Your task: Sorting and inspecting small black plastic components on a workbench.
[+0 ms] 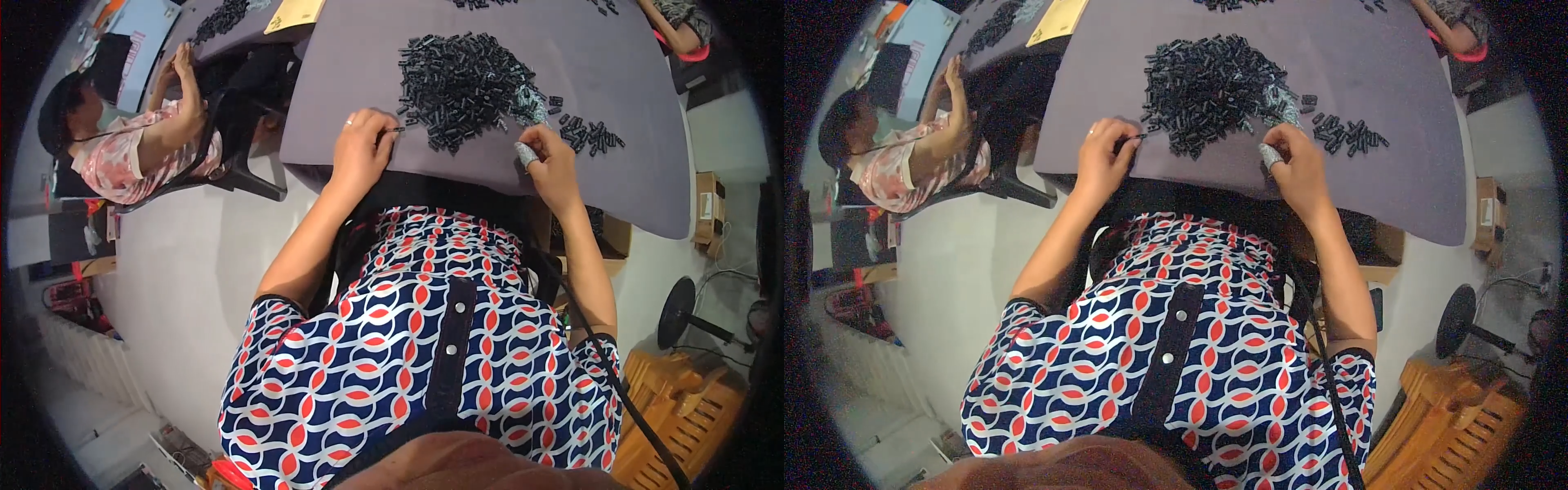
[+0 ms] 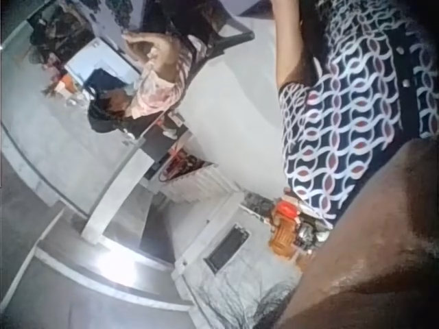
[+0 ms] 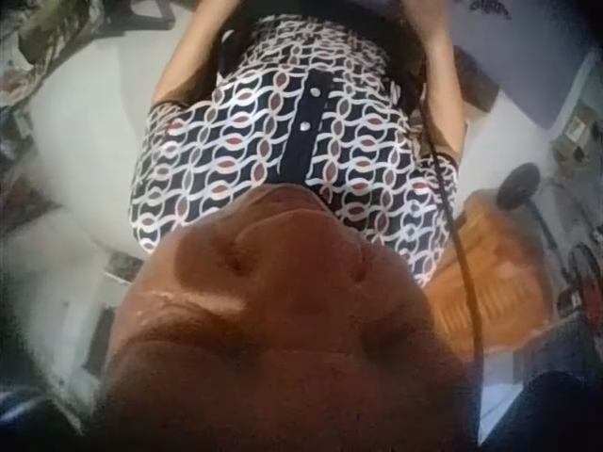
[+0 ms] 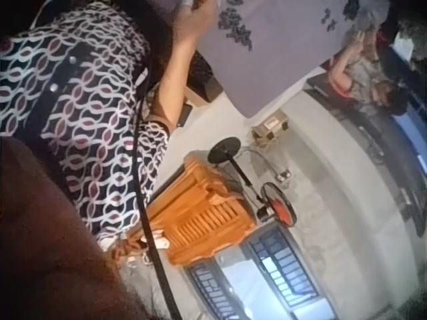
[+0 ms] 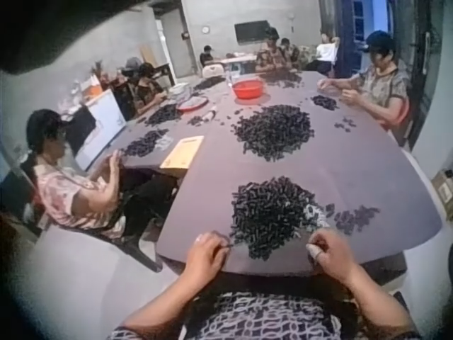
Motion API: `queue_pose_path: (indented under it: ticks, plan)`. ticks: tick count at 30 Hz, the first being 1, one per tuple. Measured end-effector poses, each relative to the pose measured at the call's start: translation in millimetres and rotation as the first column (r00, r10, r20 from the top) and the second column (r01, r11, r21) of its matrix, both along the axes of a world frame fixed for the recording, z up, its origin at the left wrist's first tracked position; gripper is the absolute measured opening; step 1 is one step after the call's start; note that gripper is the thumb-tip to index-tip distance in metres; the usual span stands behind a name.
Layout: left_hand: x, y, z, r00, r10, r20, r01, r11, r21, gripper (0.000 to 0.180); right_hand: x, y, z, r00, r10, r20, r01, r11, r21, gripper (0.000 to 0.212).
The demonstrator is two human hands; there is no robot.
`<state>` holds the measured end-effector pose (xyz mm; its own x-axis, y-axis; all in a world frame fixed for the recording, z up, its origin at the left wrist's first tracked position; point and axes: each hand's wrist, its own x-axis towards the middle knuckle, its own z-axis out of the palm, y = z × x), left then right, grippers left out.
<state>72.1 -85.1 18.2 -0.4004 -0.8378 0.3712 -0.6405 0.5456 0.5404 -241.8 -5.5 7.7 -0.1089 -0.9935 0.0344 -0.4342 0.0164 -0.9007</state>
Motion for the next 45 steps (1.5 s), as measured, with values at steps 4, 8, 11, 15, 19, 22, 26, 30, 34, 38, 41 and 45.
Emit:
queue_pose_path:
  ticks: [4,8,11,15,19,22,26,30,34,38,41,45]
  plan:
    - [-2.4,-2.2,2.0,1.0,-0.02,0.023,0.02,0.999,-0.025,0.013,0.3,-1.9,-3.7,0.999,0.022,0.027,-0.021,0.998,-0.065,0.013]
    - [-5.4,0.1,9.2,0.996,0.014,0.085,-0.017,0.999,0.043,0.014,5.7,-1.9,-4.9,0.993,0.022,0.116,-0.02,1.0,-0.023,0.014]
    - [-8.7,-2.5,8.7,0.995,-0.023,0.099,0.021,1.0,0.024,0.015,5.5,-2.3,-8.6,0.994,0.021,0.109,-0.018,0.999,-0.029,0.014]
    - [-18.4,-11.0,4.0,0.998,0.025,0.065,-0.029,0.998,0.052,0.016,12.3,-2.2,-13.1,0.999,-0.016,0.031,0.02,0.992,-0.124,0.016]
    - [-23.4,-17.8,11.4,0.986,0.039,0.162,-0.057,0.993,0.105,0.016,14.6,-1.0,-5.8,1.0,-0.015,-0.019,0.013,0.995,-0.103,0.017]
    - [-23.9,-18.6,11.6,0.984,0.022,0.177,-0.038,0.996,0.086,0.017,13.8,-1.9,-10.7,1.0,-0.029,0.005,0.03,0.992,-0.122,0.017]
    - [-21.5,-21.7,6.8,0.989,0.014,0.145,-0.033,0.991,0.128,0.015,14.2,-0.4,-7.9,1.0,-0.018,-0.006,0.017,0.989,-0.146,0.017]
    - [-17.0,-26.1,-0.9,0.999,0.044,0.027,-0.048,0.976,0.214,0.014,15.2,-0.7,-9.3,1.0,-0.019,-0.003,0.019,0.986,-0.166,0.018]
    - [-18.2,-27.3,5.3,0.995,0.0,0.104,-0.013,0.991,0.13,0.015,15.5,-0.3,-10.9,1.0,-0.02,-0.017,0.017,0.984,-0.179,0.018]
    - [-20.8,-30.5,10.8,0.977,-0.014,0.212,-0.004,0.996,0.084,0.017,13.7,-1.2,-15.8,1.0,-0.008,-0.009,0.007,0.982,-0.186,0.017]
    - [-20.8,-33.0,12.5,0.977,-0.012,0.212,-0.021,0.988,0.154,0.013,13.5,-1.3,-12.2,0.999,-0.003,-0.038,-0.004,0.985,-0.174,0.017]
    - [-12.8,-20.7,13.2,0.994,0.045,-0.104,-0.018,0.969,0.247,0.011,12.3,-0.8,-17.0,0.999,-0.006,-0.038,-0.001,0.982,-0.189,0.018]
